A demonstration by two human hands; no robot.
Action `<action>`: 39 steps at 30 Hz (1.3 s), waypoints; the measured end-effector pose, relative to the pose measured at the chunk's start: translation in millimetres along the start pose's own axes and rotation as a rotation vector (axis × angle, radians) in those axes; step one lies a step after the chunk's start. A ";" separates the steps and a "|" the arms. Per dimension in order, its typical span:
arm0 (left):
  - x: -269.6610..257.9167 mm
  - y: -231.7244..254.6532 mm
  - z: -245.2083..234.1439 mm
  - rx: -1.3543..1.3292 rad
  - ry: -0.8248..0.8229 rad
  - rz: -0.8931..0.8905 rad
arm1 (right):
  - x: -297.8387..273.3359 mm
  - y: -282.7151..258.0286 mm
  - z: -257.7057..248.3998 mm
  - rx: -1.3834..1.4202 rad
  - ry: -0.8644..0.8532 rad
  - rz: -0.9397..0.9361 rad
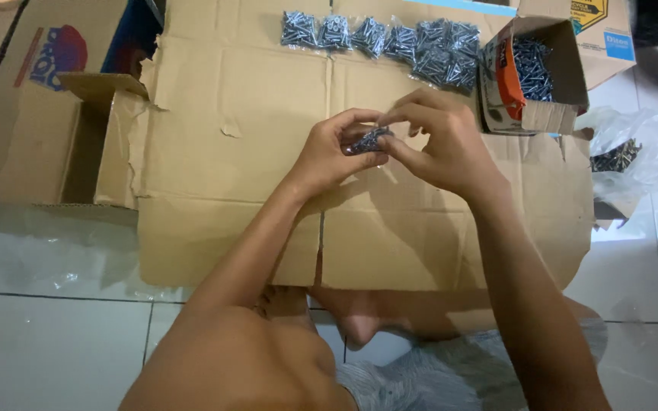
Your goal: Packaging small screws into individual plastic bags and arranging them on cardboard.
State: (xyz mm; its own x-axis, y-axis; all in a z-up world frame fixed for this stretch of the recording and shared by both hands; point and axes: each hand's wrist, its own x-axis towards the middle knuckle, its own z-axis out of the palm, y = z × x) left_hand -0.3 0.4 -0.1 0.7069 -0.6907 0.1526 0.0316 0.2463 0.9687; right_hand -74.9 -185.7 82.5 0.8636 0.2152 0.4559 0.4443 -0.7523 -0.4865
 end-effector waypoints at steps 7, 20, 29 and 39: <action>-1.0 6.4 6.4 0.000 0.043 -0.006 | -11.8 -0.8 11.3 0.025 -0.006 0.187; 1.1 -8.6 5.2 0.077 0.047 0.116 | -10.9 17.1 22.7 -0.078 0.192 0.018; -0.7 9.7 7.5 0.134 0.131 0.134 | -3.3 7.1 48.3 0.301 0.292 0.253; -7.7 11.6 12.3 -0.010 0.251 0.096 | -19.9 22.2 57.8 0.021 0.247 -0.104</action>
State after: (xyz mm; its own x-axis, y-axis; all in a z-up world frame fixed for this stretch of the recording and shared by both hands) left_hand -14.1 0.2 12.4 0.8599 -0.4741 0.1892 -0.0382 0.3097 0.9500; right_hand -68.4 -170.6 19.5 0.7301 0.1301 0.6709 0.5343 -0.7207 -0.4417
